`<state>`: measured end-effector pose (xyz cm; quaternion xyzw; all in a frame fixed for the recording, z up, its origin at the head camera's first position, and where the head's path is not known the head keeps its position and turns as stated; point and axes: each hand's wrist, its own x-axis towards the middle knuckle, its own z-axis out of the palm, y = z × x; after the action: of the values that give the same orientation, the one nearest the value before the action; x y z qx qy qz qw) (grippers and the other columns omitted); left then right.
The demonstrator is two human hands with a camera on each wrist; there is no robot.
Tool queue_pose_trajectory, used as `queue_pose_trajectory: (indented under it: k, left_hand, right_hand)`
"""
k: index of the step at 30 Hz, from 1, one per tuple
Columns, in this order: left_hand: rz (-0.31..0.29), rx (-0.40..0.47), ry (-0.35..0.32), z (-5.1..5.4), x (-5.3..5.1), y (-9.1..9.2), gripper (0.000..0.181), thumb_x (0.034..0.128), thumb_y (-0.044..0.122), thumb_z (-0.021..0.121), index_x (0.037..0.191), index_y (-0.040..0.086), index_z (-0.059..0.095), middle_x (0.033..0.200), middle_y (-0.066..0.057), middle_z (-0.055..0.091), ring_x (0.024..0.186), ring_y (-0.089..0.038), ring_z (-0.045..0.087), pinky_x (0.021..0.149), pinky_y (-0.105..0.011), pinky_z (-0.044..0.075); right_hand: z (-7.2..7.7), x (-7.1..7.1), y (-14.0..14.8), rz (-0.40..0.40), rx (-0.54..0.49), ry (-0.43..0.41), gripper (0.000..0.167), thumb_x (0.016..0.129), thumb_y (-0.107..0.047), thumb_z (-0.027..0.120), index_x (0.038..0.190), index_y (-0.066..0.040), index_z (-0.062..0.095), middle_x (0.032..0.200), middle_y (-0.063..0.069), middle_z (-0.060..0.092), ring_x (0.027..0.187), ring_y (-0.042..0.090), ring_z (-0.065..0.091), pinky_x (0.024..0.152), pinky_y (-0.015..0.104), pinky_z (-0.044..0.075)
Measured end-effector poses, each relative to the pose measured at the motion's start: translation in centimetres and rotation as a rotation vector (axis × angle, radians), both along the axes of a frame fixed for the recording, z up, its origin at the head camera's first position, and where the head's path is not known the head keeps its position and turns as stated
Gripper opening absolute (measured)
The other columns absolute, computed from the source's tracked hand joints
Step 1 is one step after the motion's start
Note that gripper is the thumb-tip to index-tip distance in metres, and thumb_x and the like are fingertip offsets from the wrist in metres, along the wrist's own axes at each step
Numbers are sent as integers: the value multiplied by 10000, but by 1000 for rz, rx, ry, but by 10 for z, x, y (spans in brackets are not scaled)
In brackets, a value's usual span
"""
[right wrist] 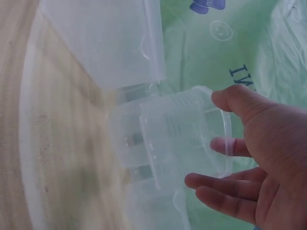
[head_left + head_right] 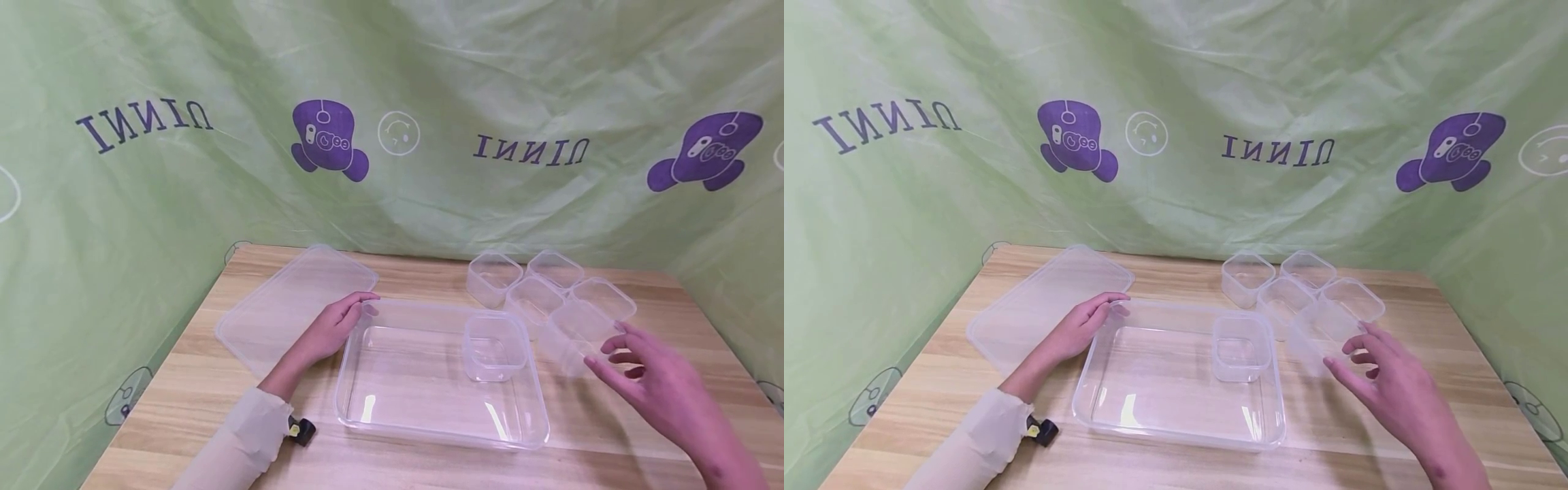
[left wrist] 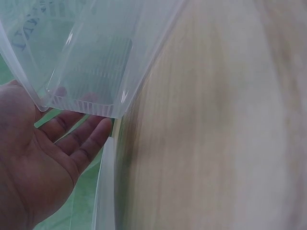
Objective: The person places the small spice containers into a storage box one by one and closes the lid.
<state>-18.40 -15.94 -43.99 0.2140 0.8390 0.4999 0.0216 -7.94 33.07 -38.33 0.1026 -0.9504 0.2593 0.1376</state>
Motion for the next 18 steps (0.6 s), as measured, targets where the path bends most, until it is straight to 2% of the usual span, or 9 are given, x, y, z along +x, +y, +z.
queue_pose_trajectory:
  k: [4, 10, 18]
  left_hand:
    - [-1, 2, 2, 0, 1, 0, 362, 1127, 157, 365, 1386, 121, 616, 1154, -88, 722, 1165, -291, 641, 1018, -508, 469]
    - [6, -6, -6, 2, 1, 0, 362, 1127, 153, 366, 1388, 128, 614, 1155, -87, 721, 1178, -289, 634, 1032, -503, 460]
    - [7, -4, -9, 1, 2, 1, 364, 1128, 160, 362, 1392, 121, 610, 1161, -89, 720, 1182, -298, 632, 1036, -514, 456]
  right_hand:
    - [7, 0, -1, 0, 8, 30, 226, 861, -245, 859, 948, -171, 664, 1372, 312, 552, 693, 322, 726, 597, 150, 516]
    - [15, 1, -2, -6, 21, 45, 233, 848, -258, 870, 941, -212, 662, 1359, 275, 575, 674, 176, 716, 623, 77, 460]
    - [19, 5, -6, 1, 41, 15, 236, 847, -297, 872, 908, -278, 645, 1367, 233, 569, 713, 145, 703, 620, 213, 524]
